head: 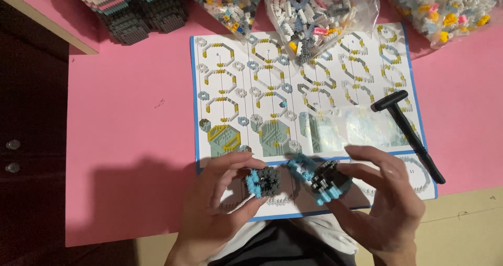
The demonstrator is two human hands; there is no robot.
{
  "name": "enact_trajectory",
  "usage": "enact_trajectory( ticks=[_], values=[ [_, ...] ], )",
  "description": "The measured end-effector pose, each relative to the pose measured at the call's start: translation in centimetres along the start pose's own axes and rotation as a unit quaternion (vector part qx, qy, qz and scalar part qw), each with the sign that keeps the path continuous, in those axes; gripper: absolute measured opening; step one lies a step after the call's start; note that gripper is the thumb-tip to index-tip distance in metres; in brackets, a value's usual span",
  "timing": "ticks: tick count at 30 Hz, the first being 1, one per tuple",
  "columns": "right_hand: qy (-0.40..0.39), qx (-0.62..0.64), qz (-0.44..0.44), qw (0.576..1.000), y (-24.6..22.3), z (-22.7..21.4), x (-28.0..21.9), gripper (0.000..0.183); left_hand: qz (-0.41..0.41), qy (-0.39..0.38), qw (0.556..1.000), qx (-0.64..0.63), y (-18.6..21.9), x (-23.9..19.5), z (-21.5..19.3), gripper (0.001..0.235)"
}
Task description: Assembling a complex structure using small plastic building blocks following a manual, occasionally using a small hammer to tap pieces into place.
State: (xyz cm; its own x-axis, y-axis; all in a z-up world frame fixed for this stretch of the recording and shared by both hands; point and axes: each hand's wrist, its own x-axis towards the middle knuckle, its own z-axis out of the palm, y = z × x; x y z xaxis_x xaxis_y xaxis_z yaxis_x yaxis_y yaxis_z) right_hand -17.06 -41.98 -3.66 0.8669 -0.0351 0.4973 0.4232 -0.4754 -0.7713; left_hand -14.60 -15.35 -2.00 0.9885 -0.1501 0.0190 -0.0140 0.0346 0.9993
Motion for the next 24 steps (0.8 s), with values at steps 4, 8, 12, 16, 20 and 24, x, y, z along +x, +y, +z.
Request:
enact_trajectory(
  ticks=[4, 8, 12, 16, 20, 24],
  values=[
    [-0.085, 0.006, -0.086, 0.993, 0.1, -0.1, 0.9, 0.103, 0.006, -0.020, 0.999, 0.037, 0.4, 0.3, -0.1, 0.060],
    [-0.089, -0.007, -0.110, 0.990, 0.7, -0.2, 0.3, 0.106, -0.067, -0.015, 0.996, 0.061, 0.6, 0.0, 0.2, 0.065],
    [-0.041, -0.064, -0.121, 0.990, -0.4, 0.4, 0.8, 0.063, -0.045, -0.034, 0.995, 0.083, 1.3, -0.3, -0.4, 0.043],
    [0.010, -0.058, -0.197, 0.979, 1.6, -0.1, -0.3, 0.081, 0.172, -0.037, 0.976, 0.127, -0.6, -0.9, -0.3, 0.041],
    [0.028, -0.066, -0.166, 0.984, 2.1, -0.5, -0.8, 0.094, 0.355, -0.011, 0.916, 0.187, -0.5, -0.2, 0.6, 0.023],
    [0.027, -0.067, -0.156, 0.985, 3.1, -0.6, -0.7, 0.067, 0.328, -0.016, 0.922, 0.204, 0.9, -0.1, 0.6, 0.017]
  ],
)
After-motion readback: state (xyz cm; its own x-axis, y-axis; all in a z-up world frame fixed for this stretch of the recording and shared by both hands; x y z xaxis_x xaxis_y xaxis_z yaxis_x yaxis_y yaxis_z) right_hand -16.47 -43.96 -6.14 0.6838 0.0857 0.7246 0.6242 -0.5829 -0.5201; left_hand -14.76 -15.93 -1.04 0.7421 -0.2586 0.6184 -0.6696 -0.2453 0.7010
